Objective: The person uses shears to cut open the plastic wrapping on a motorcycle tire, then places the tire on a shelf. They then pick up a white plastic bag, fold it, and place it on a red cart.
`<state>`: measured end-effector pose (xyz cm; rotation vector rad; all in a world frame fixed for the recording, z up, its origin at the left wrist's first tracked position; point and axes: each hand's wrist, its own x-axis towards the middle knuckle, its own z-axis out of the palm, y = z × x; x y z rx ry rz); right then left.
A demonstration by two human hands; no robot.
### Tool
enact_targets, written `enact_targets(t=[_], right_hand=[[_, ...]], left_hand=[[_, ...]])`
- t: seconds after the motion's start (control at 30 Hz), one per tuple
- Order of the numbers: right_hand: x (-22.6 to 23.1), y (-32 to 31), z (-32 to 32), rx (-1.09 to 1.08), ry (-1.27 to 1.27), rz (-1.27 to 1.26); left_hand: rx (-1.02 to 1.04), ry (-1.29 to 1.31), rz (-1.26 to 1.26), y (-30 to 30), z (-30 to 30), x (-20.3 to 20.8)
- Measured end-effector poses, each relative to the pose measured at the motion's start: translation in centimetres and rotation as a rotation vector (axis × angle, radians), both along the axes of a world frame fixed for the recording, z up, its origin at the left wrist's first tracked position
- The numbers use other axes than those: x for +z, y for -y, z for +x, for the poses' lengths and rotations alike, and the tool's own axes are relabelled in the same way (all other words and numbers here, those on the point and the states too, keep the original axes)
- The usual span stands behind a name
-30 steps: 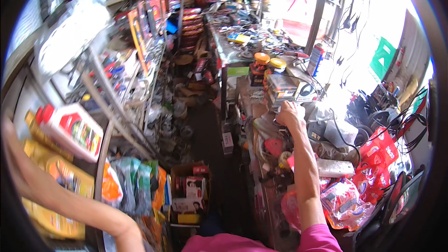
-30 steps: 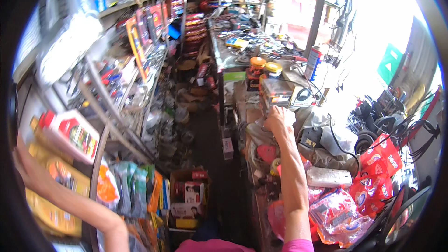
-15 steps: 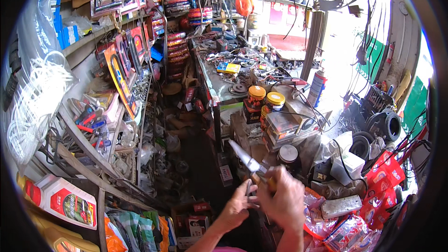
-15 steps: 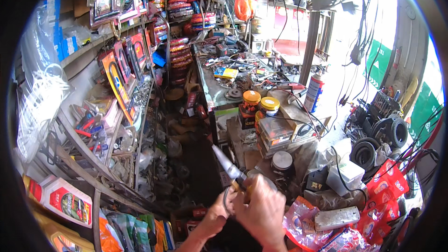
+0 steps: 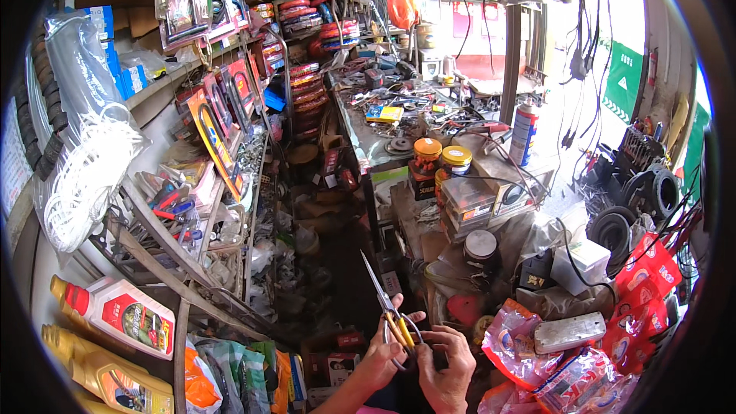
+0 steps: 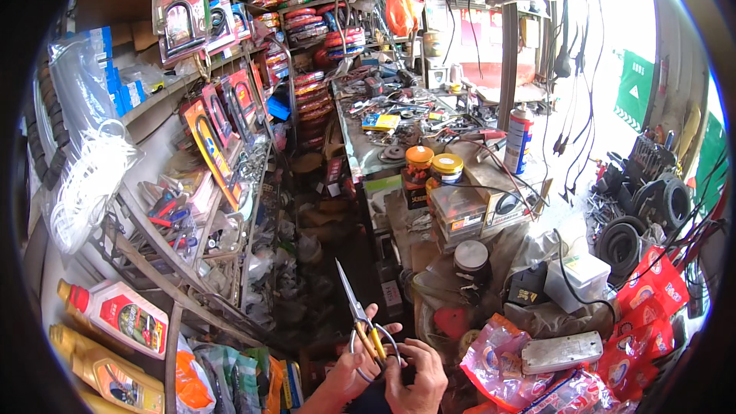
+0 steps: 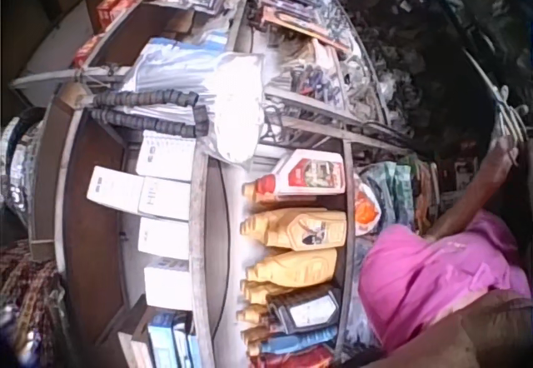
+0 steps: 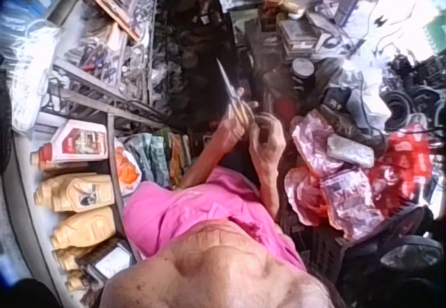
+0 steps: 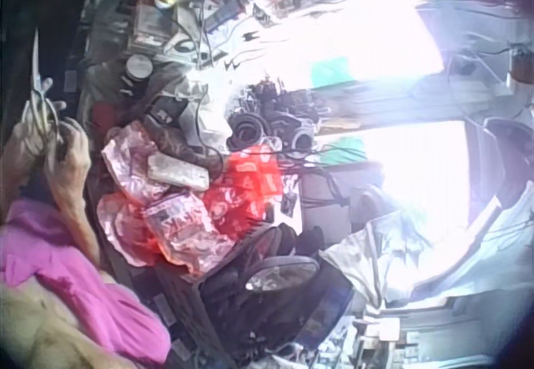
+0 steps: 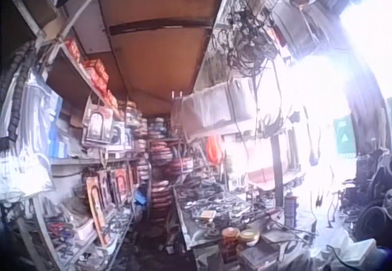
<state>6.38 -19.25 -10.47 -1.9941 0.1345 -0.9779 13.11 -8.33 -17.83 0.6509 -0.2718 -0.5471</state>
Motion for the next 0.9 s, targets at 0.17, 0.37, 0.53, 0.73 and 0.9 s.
enact_targets(t=[0.17, 0.37, 0.53, 0.73, 0.9], right_hand=[[-2.7, 0.8, -0.8, 0.029, -0.287, 0.290], [-5.5, 2.2, 3.1, 0.049, -0.410, 0.456], [-4.7, 2.8, 11.4, 0.056, -0.477, 0.406], [-4.3, 2.0, 20.8, 0.035, -0.559, 0.416], [-4.6, 1.6, 24.7, -0.010, -0.596, 0.435]], left_hand=[[0.079, 0.076, 0.459, -1.9, 3.9, 2.2], [0.220, 0.411, 0.724, -1.5, 14.7, 1.5], [0.466, 0.885, 0.973, -1.1, 27.6, 3.0], [0.623, 1.020, 1.234, 0.5, 40.8, 4.7], [0.634, 1.022, 1.156, 4.5, 46.0, 3.4]])
